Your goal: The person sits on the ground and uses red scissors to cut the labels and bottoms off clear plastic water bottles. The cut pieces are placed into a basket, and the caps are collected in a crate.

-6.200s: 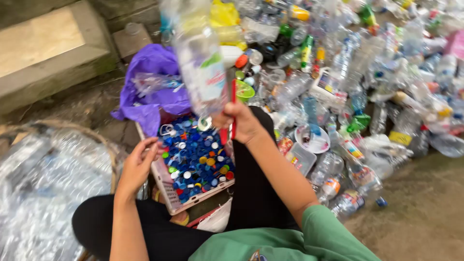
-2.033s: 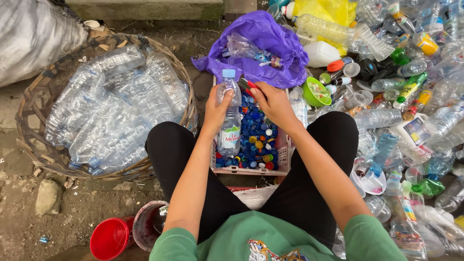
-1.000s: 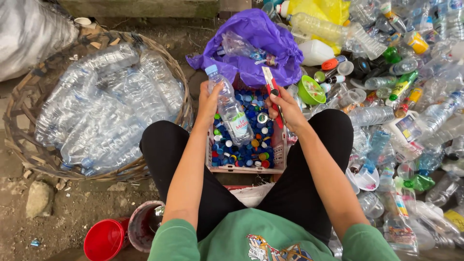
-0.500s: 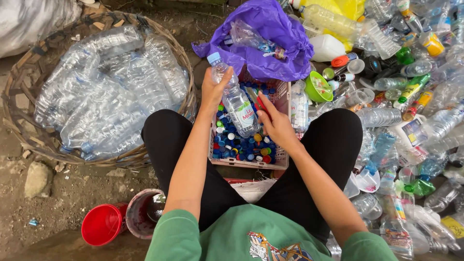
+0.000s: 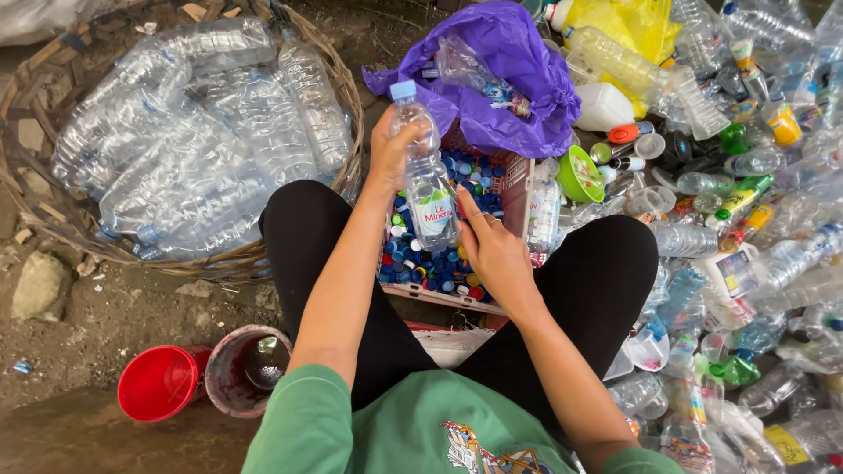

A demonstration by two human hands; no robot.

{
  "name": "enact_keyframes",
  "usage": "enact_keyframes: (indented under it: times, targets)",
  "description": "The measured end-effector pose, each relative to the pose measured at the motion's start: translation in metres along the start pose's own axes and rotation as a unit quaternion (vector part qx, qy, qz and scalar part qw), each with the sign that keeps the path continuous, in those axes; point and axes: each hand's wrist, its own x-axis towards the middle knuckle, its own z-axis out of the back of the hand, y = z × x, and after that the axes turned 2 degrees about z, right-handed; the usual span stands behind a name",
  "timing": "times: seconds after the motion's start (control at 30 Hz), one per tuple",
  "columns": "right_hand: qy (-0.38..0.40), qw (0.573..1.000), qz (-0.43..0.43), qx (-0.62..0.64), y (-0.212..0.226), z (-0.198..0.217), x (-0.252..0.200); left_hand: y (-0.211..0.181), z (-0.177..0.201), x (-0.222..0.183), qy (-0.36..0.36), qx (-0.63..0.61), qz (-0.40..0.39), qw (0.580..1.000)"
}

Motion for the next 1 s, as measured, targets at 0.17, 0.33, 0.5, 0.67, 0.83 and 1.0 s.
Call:
enact_keyframes:
  times: [0.17, 0.33, 0.5, 0.67, 0.83, 1.0]
  targets:
    - [0.016, 0.997, 0.013, -0.069, 0.019, 0.02, -0.004, -0.008, 0.004, 0.001, -0.003, -0.048, 0.023, 0.999]
    - [0.047, 0.991, 0.004, -0.127, 0.014, -0.018, -0.042, -0.017, 0.007, 0.006, 0.025, -0.05, 0.012, 0.998]
    - [-0.006, 0.997, -0.036, -0.072, 0.024, -0.01, -0.057, -0.023, 0.021, 0.014, 0.121, -0.108, -0.014, 0.987]
    - [-0.037, 0.994, -0.042, 0.093, 0.007, 0.007, -0.06, -0.01, 0.038, 0.031, 0.119, -0.178, 0.008, 0.977]
    - [-0.09, 0.972, -0.076, 0.204, -0.027, 0.012, -0.036, 0.001, 0.026, 0.027, 0.177, -0.206, 0.041, 0.961]
    - [-0.009, 0.885, -0.112, 0.452, -0.068, -0.027, 0.012, 0.009, 0.006, 0.005, 0.099, -0.133, 0.082, 0.983]
